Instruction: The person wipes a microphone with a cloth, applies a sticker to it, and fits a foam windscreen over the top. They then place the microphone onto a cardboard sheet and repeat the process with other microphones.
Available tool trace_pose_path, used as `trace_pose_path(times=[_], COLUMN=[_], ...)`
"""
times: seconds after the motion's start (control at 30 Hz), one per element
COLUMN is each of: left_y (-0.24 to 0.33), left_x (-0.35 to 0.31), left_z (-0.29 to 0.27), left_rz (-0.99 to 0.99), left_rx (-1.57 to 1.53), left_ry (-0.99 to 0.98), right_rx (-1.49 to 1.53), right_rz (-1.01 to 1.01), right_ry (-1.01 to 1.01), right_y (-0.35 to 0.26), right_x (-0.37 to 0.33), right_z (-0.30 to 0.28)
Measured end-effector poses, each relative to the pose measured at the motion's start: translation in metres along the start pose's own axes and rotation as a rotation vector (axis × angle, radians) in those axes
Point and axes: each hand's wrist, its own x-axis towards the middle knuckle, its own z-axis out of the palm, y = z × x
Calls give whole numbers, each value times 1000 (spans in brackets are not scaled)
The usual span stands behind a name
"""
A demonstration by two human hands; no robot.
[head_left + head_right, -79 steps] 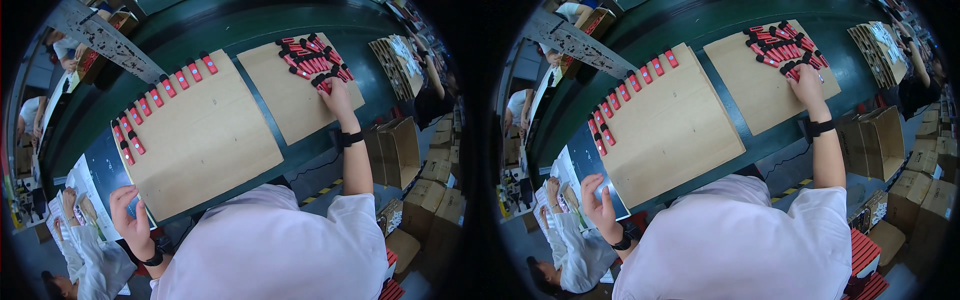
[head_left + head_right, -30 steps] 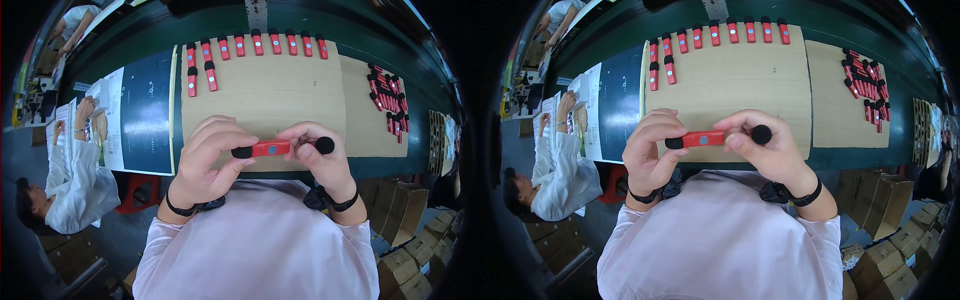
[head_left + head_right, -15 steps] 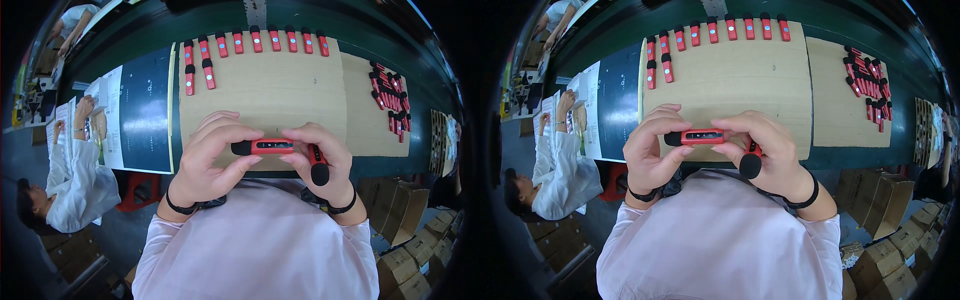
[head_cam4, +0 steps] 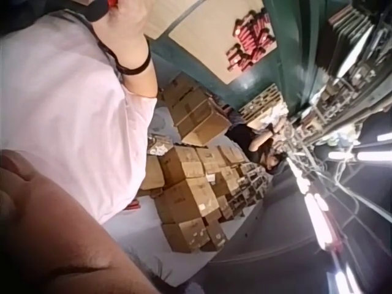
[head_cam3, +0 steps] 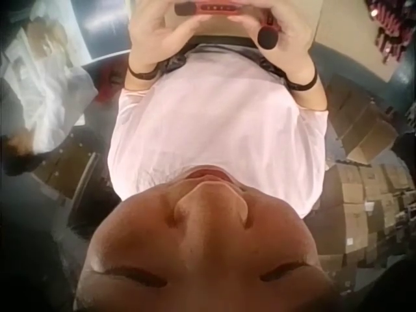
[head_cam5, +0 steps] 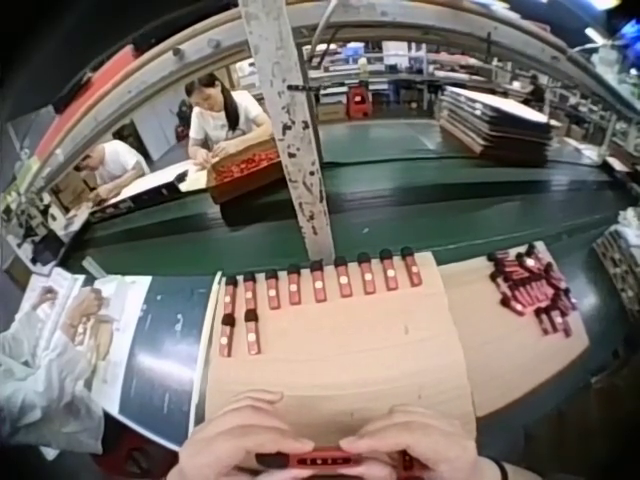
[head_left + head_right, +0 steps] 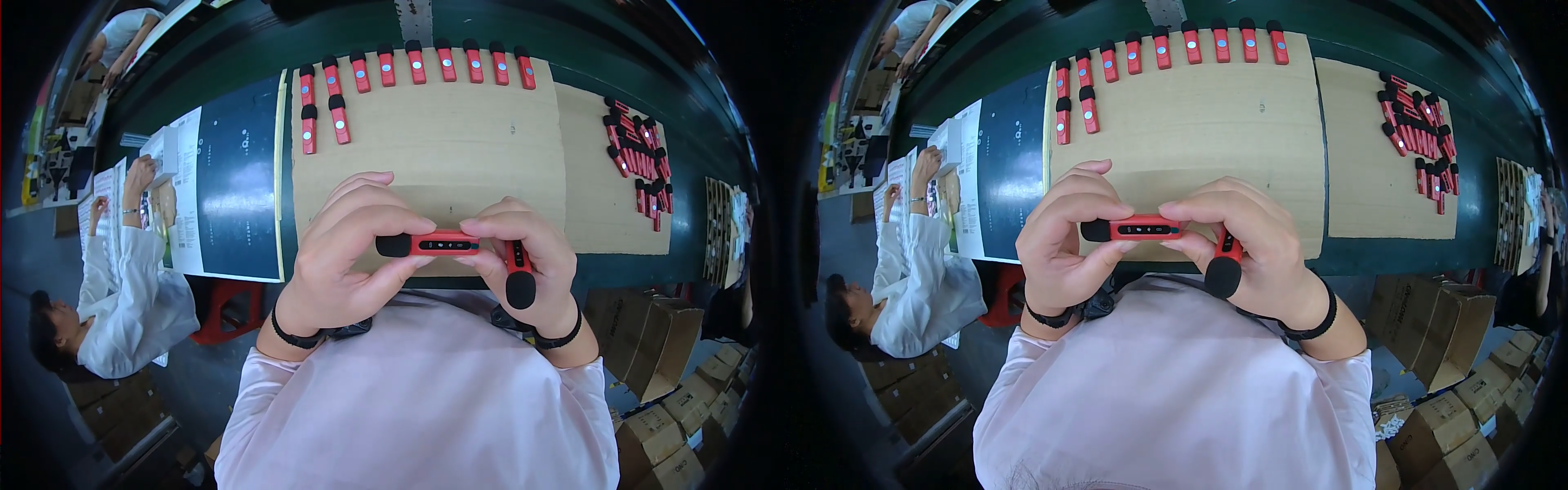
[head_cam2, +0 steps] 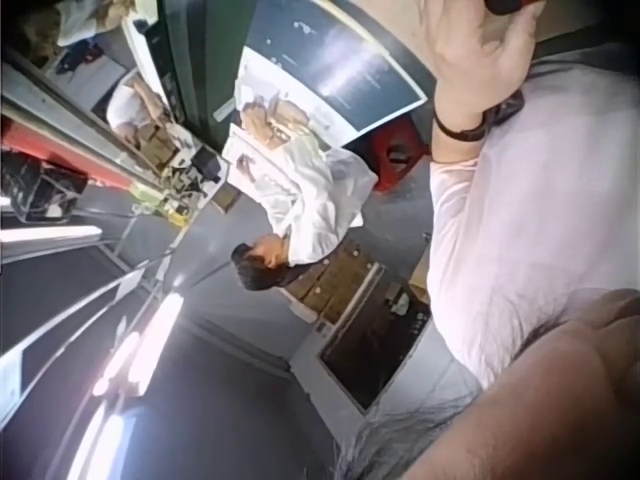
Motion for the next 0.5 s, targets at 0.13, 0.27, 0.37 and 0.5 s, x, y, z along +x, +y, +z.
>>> trace_pose_path(times=[0.13,0.27,0.37,0.5], left_y=[2,1,0,-6], left_x=[1,2,3,1], left_z=[1,2,3,3], left_rz=[-32,-59,-75,-27], left_rx=[-13,-8,21,-8], left_ry=[0,-42,-77,-100], right_rx=[2,-70,-66,-56], right_rz=[-41,-128,-145,-122], right_ry=[5,11,-3,-28], right_y=[2,1,-5,-10], right_x=[0,3,7,13], right_z=[-1,-2,1,2])
